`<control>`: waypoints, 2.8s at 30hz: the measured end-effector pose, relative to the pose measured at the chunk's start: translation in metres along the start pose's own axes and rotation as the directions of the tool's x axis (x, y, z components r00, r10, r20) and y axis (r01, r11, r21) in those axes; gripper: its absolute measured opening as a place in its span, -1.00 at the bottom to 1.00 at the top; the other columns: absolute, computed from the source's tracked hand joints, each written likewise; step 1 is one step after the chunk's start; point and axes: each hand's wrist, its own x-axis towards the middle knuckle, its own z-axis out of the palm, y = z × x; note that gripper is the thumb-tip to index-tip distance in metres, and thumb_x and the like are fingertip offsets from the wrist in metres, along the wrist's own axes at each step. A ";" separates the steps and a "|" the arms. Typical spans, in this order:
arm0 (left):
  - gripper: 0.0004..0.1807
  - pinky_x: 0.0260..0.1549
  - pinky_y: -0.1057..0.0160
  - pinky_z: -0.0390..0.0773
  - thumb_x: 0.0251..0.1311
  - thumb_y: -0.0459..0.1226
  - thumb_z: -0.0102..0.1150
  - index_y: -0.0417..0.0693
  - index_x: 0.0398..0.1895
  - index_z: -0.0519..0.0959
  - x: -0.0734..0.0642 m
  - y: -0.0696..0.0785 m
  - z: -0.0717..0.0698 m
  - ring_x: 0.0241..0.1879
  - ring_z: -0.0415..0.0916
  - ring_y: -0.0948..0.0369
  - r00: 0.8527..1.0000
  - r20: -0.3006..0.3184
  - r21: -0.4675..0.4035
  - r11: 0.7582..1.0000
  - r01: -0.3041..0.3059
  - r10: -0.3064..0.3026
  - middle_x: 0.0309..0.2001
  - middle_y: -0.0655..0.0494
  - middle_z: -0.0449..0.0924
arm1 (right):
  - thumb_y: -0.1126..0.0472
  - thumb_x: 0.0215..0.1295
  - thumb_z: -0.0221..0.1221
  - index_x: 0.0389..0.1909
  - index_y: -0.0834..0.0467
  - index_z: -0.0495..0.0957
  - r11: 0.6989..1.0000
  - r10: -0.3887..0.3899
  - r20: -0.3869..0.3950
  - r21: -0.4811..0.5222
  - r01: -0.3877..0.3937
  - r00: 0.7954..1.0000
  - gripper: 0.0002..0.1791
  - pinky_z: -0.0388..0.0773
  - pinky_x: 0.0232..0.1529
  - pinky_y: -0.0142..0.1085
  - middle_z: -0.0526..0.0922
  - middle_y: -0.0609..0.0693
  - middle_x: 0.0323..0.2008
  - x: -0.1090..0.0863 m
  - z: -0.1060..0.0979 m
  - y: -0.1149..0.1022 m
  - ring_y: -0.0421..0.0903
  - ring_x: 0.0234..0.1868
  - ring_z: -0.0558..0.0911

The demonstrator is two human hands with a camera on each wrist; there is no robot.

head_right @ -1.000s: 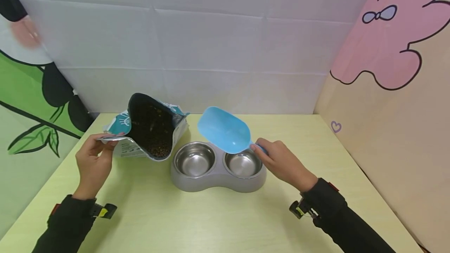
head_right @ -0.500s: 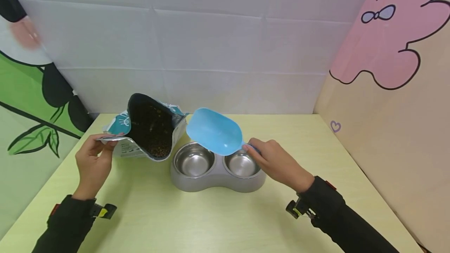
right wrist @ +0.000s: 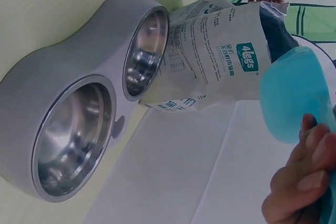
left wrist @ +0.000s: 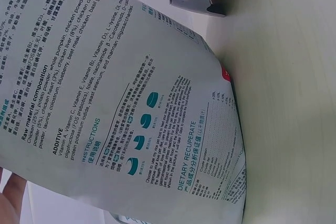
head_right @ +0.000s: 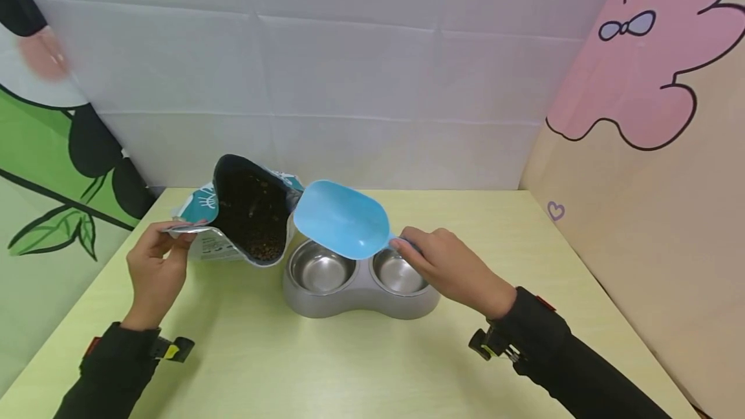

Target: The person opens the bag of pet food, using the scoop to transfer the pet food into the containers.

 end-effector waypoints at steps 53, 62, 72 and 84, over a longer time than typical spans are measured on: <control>-0.81 -0.03 0.52 0.44 0.13 -0.57 0.19 -0.41 -0.16 0.53 0.002 0.010 -0.002 -0.02 0.53 0.43 1.000 -0.005 0.027 1.000 0.016 -0.016 -0.15 -0.17 0.62 | 0.01 0.46 -0.02 -0.63 0.05 0.38 0.966 -0.010 0.143 -0.255 0.046 0.990 -0.59 0.21 -0.52 -0.36 0.20 -0.14 -0.70 0.067 -0.021 -0.088 -0.22 -0.62 0.22; -0.81 -0.03 0.52 0.44 0.11 -0.58 0.19 -0.41 -0.17 0.53 0.001 0.007 -0.002 -0.01 0.53 0.40 1.000 -0.002 0.019 1.000 0.000 0.000 -0.18 -0.26 0.61 | 0.00 0.47 -0.05 -0.68 0.07 0.28 0.959 -0.005 0.160 -0.280 0.050 0.987 -0.53 0.18 -0.54 -0.36 0.15 -0.13 -0.72 0.085 -0.017 -0.097 -0.21 -0.65 0.20; -0.83 -0.03 0.52 0.44 0.13 -0.58 0.17 -0.44 -0.19 0.51 0.002 0.009 -0.003 -0.01 0.53 0.40 1.000 -0.001 0.032 0.999 0.007 -0.007 -0.20 -0.30 0.59 | 0.01 0.48 -0.06 -0.68 0.06 0.23 0.931 -0.003 0.201 -0.356 0.075 0.980 -0.53 0.13 -0.55 -0.37 0.09 -0.12 -0.68 0.103 -0.013 -0.112 -0.19 -0.62 0.19; -0.82 -0.03 0.51 0.45 0.13 -0.56 0.18 -0.42 -0.18 0.53 0.001 0.008 -0.003 -0.01 0.54 0.38 1.000 -0.001 0.020 1.000 0.000 0.000 -0.20 -0.29 0.61 | 0.02 0.44 0.01 -0.74 0.05 0.18 0.881 0.084 0.234 -0.471 0.038 0.969 -0.48 0.11 -0.61 -0.35 0.09 -0.12 -0.72 0.118 -0.017 -0.130 -0.18 -0.65 0.19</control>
